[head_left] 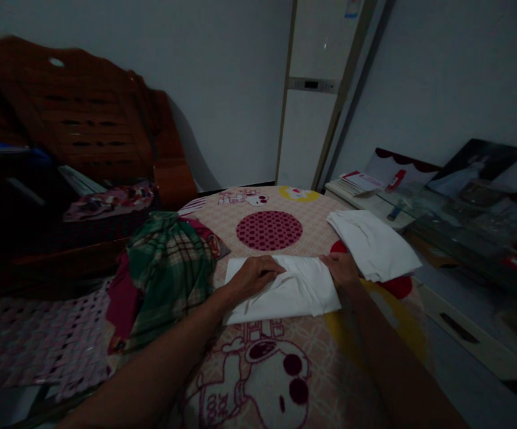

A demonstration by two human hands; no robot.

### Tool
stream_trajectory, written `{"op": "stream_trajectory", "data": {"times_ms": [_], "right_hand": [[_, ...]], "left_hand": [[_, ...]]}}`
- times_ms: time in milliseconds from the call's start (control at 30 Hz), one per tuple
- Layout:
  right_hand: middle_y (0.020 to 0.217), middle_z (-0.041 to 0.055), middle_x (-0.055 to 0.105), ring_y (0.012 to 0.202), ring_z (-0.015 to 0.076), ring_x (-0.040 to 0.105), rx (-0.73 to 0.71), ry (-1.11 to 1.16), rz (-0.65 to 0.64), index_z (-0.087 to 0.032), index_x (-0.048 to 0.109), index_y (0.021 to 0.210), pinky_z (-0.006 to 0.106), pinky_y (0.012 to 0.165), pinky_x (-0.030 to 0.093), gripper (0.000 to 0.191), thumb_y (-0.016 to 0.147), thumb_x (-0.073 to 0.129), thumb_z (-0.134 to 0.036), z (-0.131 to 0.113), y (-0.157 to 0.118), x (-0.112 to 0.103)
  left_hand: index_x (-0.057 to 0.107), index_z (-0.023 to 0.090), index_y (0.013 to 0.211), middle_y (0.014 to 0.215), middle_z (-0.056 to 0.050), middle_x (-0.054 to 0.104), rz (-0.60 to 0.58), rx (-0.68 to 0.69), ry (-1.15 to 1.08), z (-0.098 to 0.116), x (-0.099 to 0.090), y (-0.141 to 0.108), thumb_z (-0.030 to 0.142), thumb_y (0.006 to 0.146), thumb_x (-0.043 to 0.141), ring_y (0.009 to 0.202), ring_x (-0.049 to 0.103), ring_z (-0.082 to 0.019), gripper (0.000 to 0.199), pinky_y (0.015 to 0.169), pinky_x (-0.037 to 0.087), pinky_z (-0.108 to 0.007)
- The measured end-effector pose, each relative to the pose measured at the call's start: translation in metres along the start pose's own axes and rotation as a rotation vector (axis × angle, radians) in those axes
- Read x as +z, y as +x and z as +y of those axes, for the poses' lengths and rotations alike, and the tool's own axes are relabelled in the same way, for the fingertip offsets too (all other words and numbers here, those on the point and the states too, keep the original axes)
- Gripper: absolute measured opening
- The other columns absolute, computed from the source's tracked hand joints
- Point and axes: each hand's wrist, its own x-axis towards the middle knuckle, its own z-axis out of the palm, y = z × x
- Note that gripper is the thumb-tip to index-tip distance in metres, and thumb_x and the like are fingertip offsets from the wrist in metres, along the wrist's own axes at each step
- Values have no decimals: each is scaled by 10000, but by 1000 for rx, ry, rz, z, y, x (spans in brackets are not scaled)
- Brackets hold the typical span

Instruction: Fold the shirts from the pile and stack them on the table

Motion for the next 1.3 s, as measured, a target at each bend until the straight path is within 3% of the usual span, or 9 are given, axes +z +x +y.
{"op": "stream_trajectory", "data": {"times_ms": [167, 333, 533, 700, 967, 1167, 1300], "right_hand": [[432, -37, 442, 452, 97, 390, 127, 125, -83, -191, 505, 434, 247, 460, 302, 438, 624, 672, -548, -7, 0, -3], [490, -23, 567, 494, 121, 493, 123, 135, -17, -172, 636, 549, 241, 494, 370, 271, 580, 727, -426, -5, 5, 4], [679, 76, 700, 650, 189, 618, 51, -130, 171, -165, 680, 656, 286, 644, 440, 190, 715, 654, -343, 0, 11, 22], [747, 99, 709, 715, 209, 638, -33, -363, 191, -183, 681, 744, 293, 654, 414, 180, 818, 610, -330, 4, 8, 31], [776, 108, 721, 744, 209, 638, -47, -333, 163, -167, 681, 704, 294, 685, 426, 205, 829, 607, -311, 9, 15, 28], [671, 69, 690, 644, 178, 607, -34, -180, 71, -167, 652, 634, 283, 638, 416, 282, 785, 616, -404, 4, 11, 14], [601, 17, 648, 588, 164, 578, -25, -54, 30, -175, 624, 602, 274, 600, 420, 199, 667, 668, -357, 3, 9, 8]], "left_hand": [[744, 176, 1012, 885, -70, 713, 13, 37, 29, 3, 4, -1, 144, 895, 525, 816, 652, -149, 250, 744, 484, -241], [750, 182, 1004, 925, -76, 710, 76, 56, 46, 1, 5, -2, 130, 885, 539, 863, 652, -158, 247, 781, 503, -259], [749, 184, 1015, 984, -93, 698, 101, 15, 78, -7, 7, -1, 141, 894, 527, 908, 650, -169, 256, 825, 520, -294], [706, 187, 1117, 1103, -104, 696, 154, 6, 119, -9, 7, -3, 205, 935, 489, 1033, 636, -188, 284, 920, 509, -341], [551, 221, 1344, 1387, -85, 570, -74, 17, 256, -14, 7, -9, 250, 983, 394, 1316, 485, -194, 395, 1125, 372, -416], [447, 191, 1427, 1445, -101, 510, -91, -13, 249, -7, 5, -8, 321, 989, 392, 1341, 459, -192, 459, 1140, 351, -392], [454, 192, 1418, 1453, -102, 502, -86, 15, 235, -5, 8, -2, 262, 989, 371, 1357, 442, -177, 442, 1141, 351, -385]]}}
